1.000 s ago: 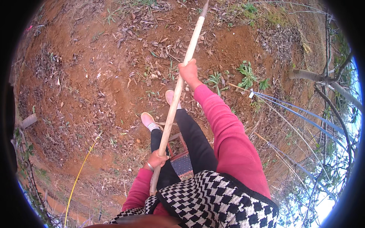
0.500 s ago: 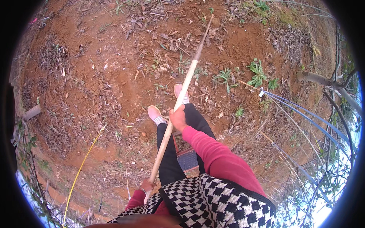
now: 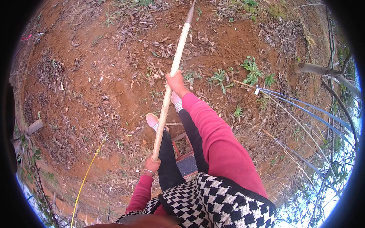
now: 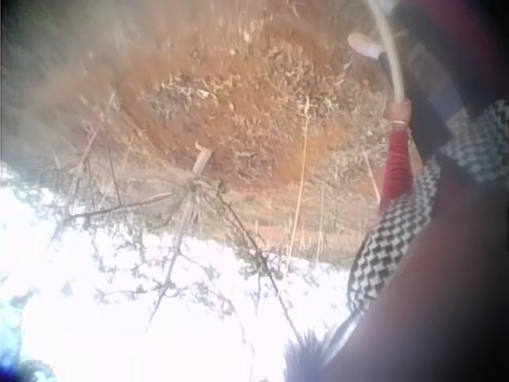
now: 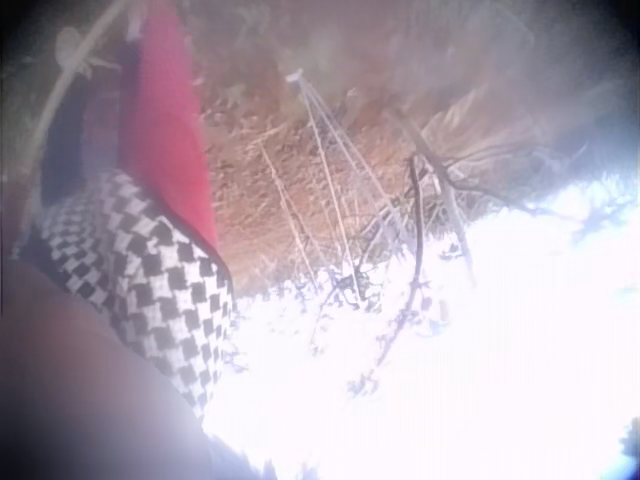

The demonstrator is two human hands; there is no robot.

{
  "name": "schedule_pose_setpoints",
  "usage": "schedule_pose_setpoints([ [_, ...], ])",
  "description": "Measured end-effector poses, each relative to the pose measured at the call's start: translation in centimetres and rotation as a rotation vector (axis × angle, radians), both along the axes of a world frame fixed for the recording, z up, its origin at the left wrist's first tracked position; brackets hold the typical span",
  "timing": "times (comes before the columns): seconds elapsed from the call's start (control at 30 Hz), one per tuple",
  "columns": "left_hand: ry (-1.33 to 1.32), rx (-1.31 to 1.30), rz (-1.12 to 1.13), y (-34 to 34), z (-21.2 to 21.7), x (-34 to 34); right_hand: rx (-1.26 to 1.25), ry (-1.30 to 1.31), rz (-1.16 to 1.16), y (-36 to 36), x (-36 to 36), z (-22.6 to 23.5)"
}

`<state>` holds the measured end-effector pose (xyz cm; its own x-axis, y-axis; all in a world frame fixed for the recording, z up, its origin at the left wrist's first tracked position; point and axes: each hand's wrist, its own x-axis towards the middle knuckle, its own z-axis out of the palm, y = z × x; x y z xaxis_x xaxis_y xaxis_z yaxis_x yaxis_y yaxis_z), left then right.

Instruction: The person uses a rake to clear dry leaves and debris from a patch of soil in an outdoor area. They then use a long stick to poke and move remaining debris, and finally pick up a small branch by hand.

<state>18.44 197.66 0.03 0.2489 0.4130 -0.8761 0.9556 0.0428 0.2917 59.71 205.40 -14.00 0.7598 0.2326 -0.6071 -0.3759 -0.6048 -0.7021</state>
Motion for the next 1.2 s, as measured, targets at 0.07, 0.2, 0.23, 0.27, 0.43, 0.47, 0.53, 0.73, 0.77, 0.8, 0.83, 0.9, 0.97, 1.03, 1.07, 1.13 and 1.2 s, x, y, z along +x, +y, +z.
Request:
schedule_pose_setpoints([
  [0.07,-0.007,-0.023,-0.025,-0.1,-1.8,1.2,-0.071,0.025,0.039,-0.1,1.4,-0.9],
  [0.2,0.092,-0.058,-0.026,-2.3,0.4,-4.1,-0.119,0.087,0.008,-5.0,-6.2,-1.7],
  [0.23,0.152,-0.080,-0.051,-2.6,1.6,-6.2,0.013,0.269,-0.115,-6.4,-8.8,-1.6],
  [0.27,0.219,-0.107,-0.080,-3.1,3.2,-8.3,-0.062,0.189,-0.044,-7.6,-11.0,-1.4],
  [0.43,0.230,-0.102,-0.152,-2.4,7.4,-11.3,-0.237,0.163,0.068,-7.6,-14.4,0.7],
  [0.47,0.240,-0.092,-0.144,-1.9,7.8,-10.5,-0.184,0.217,0.024,-7.0,-13.6,1.0],
  [0.53,0.276,-0.010,-0.171,-0.3,7.8,-7.5,-0.114,0.385,-0.091,-5.4,-10.8,1.4],
  [0.73,0.129,0.164,-0.277,3.8,4.8,9.3,0.129,0.175,-0.165,-1.0,5.5,1.6],
  [0.77,0.087,0.156,-0.272,4.4,4.1,12.7,0.142,0.185,-0.217,-0.3,8.7,1.9],
  [0.8,0.058,0.157,-0.279,5.0,3.6,16.1,0.103,0.120,-0.170,0.0,11.8,2.4],
  [0.83,-0.005,0.119,-0.260,5.5,3.1,19.3,0.047,0.099,-0.114,0.3,14.8,2.6],
  [0.9,-0.051,0.081,-0.263,6.0,3.4,23.6,-0.027,-0.010,-0.174,0.4,18.5,3.0],
  [0.97,-0.081,0.122,-0.277,6.2,4.4,25.1,-0.035,-0.030,-0.178,-0.2,18.7,3.2],
  [1.03,-0.001,0.028,-0.257,5.6,6.7,24.1,-0.162,0.014,-0.073,-1.4,16.6,3.5],
  [1.07,0.040,-0.004,-0.262,5.3,7.9,23.1,-0.269,-0.012,-0.071,-2.1,15.0,3.7],
  [1.13,0.015,-0.065,-0.256,4.2,9.8,21.6,-0.269,0.016,-0.037,-3.5,13.0,4.8],
  [1.2,0.016,-0.087,-0.261,4.0,10.8,20.9,-0.192,0.073,-0.086,-4.2,12.3,5.9],
])
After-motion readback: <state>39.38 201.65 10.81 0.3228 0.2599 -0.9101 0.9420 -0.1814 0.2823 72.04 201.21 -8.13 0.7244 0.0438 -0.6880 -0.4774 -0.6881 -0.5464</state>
